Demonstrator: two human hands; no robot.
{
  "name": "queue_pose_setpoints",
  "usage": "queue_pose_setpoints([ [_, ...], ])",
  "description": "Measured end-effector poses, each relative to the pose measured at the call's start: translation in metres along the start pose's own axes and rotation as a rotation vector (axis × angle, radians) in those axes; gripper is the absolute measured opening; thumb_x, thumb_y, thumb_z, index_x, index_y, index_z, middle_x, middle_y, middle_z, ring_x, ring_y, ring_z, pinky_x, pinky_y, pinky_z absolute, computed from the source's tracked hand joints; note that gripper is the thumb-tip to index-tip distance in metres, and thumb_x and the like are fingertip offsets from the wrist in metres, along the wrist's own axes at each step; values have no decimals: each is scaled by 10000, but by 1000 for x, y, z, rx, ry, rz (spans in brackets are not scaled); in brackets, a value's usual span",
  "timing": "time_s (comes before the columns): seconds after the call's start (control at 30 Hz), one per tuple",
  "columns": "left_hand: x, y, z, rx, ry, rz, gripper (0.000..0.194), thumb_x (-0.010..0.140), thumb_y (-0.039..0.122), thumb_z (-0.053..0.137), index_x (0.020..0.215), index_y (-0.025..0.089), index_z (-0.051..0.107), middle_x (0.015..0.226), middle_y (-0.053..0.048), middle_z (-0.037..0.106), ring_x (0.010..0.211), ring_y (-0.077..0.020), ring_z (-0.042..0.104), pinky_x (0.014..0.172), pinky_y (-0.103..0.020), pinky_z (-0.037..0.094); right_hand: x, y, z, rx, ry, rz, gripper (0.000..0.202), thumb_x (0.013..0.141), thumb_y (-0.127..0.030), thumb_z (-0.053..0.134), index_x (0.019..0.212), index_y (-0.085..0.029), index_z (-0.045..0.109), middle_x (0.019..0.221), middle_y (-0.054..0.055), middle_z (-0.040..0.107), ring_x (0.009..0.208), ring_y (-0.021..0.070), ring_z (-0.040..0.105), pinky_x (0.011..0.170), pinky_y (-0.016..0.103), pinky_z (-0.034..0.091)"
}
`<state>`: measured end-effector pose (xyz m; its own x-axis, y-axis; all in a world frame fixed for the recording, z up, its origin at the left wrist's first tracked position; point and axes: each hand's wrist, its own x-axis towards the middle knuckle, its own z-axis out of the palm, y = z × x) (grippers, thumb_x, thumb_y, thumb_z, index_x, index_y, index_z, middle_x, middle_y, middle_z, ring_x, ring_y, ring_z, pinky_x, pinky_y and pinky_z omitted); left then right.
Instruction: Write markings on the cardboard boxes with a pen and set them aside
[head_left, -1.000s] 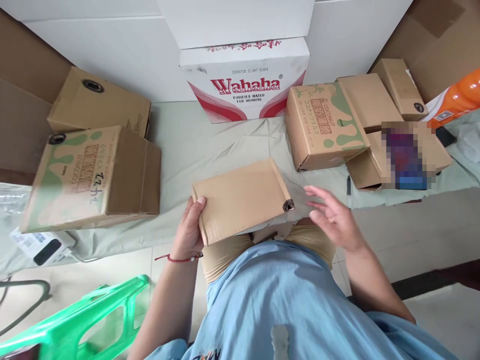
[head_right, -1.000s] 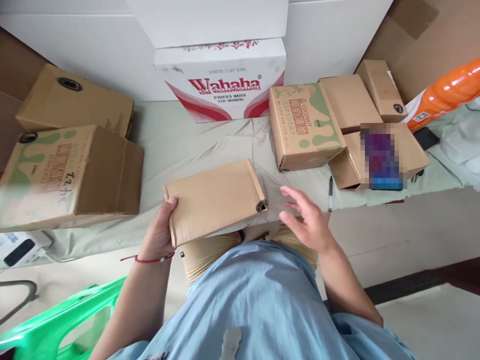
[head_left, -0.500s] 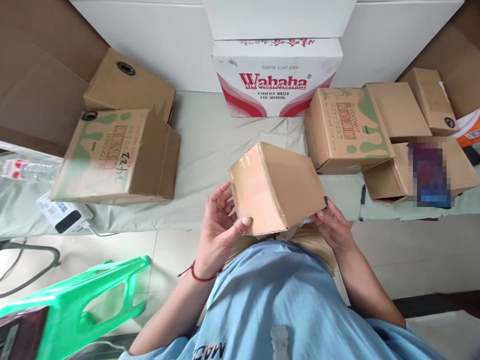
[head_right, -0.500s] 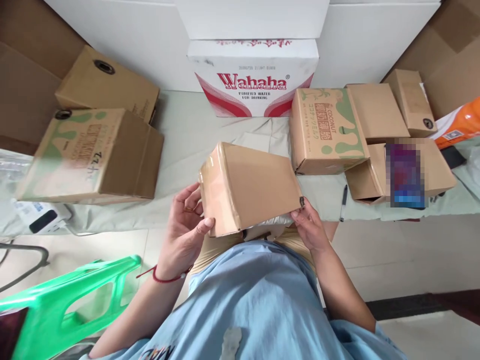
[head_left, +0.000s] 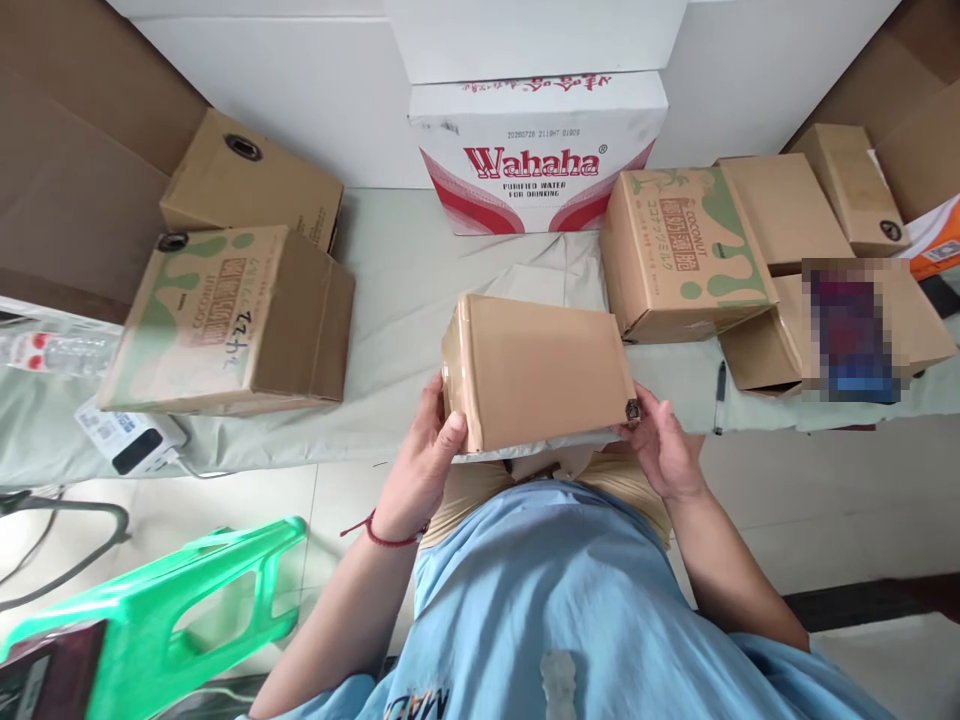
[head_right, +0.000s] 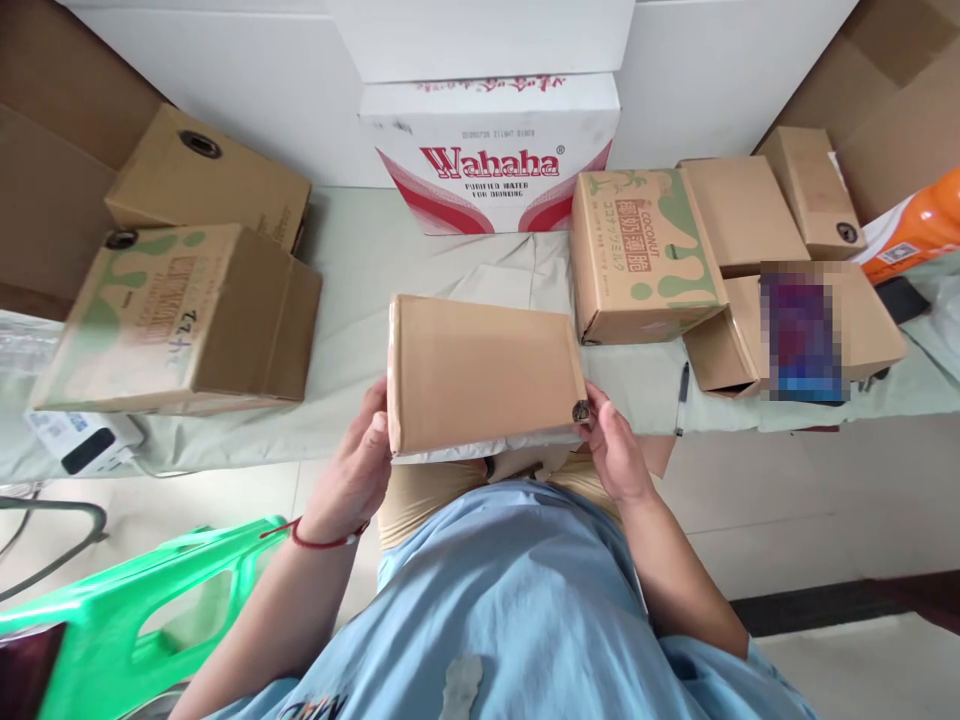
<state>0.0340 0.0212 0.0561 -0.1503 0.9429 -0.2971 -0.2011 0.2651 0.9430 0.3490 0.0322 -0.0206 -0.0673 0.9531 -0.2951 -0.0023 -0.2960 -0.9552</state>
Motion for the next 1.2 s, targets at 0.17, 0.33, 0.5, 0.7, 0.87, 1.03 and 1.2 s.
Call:
queue_pose_setpoints([
  [0.17, -2, 4, -10, 92, -158, 23, 910, 738, 746, 971, 1468, 258, 732, 1590, -137, 673, 1580, -449, 537, 1261, -501, 539, -3, -5, -4, 57, -62, -47, 597, 952, -684, 766, 1428, -325, 725, 1460, 69, 781, 1393, 328, 716, 1223, 514, 567],
  [0.33, -14, 1, -20, 85, -217, 52, 947, 713, 593, 1048, 1545, 313, 691, 1690, -129, 593, 1703, -444, 376, 1381, -558, 407, -11, -2, -19, 48, -48, -42, 660, 879, -663, 829, 1434, -330, 698, 1437, 95, 787, 1368, 352, 729, 1147, 563, 610],
  [0.5, -16, -10, -21, 190, -247, 111, 972, 751, 422, 1048, 1625, 356, 629, 1808, -110, 452, 1743, -424, 300, 1382, -563, 404, -12, 5, -21, 31, 110, -28, 700, 763, -584, 862, 1378, -313, 664, 1494, 143, 730, 1354, 361, 700, 1068, 549, 624],
  [0.7, -13, -22, -14, 428, -128, 122, 828, 812, 398, 967, 1585, 390, 672, 1617, -95, 596, 1480, -352, 610, 1137, -466, 642, -5, 5, -16, 142, 198, -104, 598, 720, -362, 796, 1306, -327, 679, 1303, 77, 724, 1087, 263, 674, 773, 347, 578],
  [0.87, -20, -23, -15, 251, -164, -30, 804, 883, 381, 890, 1640, 327, 623, 1504, -124, 665, 1238, -279, 719, 1006, -396, 682, -3, 10, -10, 326, 178, -113, 569, 646, -187, 800, 1189, -353, 767, 1121, 16, 699, 959, 196, 609, 726, 275, 520],
  [1.03, -25, -17, -25, -128, -181, -143, 724, 918, 698, 818, 1535, 334, 714, 1593, -117, 679, 1387, -354, 683, 965, -393, 695, -5, 18, -6, 242, 189, -202, 563, 714, -193, 779, 1251, -362, 750, 1207, 23, 738, 1046, 212, 673, 755, 288, 559],
  [1.2, -20, -7, -17, -125, -20, -156, 590, 863, 669, 913, 1289, 275, 806, 1322, -91, 803, 1204, -292, 766, 913, -326, 694, -17, -2, -3, 10, 81, -379, 580, 898, -233, 711, 1463, -363, 698, 1663, 57, 609, 1565, 336, 560, 975, 431, 667],
])
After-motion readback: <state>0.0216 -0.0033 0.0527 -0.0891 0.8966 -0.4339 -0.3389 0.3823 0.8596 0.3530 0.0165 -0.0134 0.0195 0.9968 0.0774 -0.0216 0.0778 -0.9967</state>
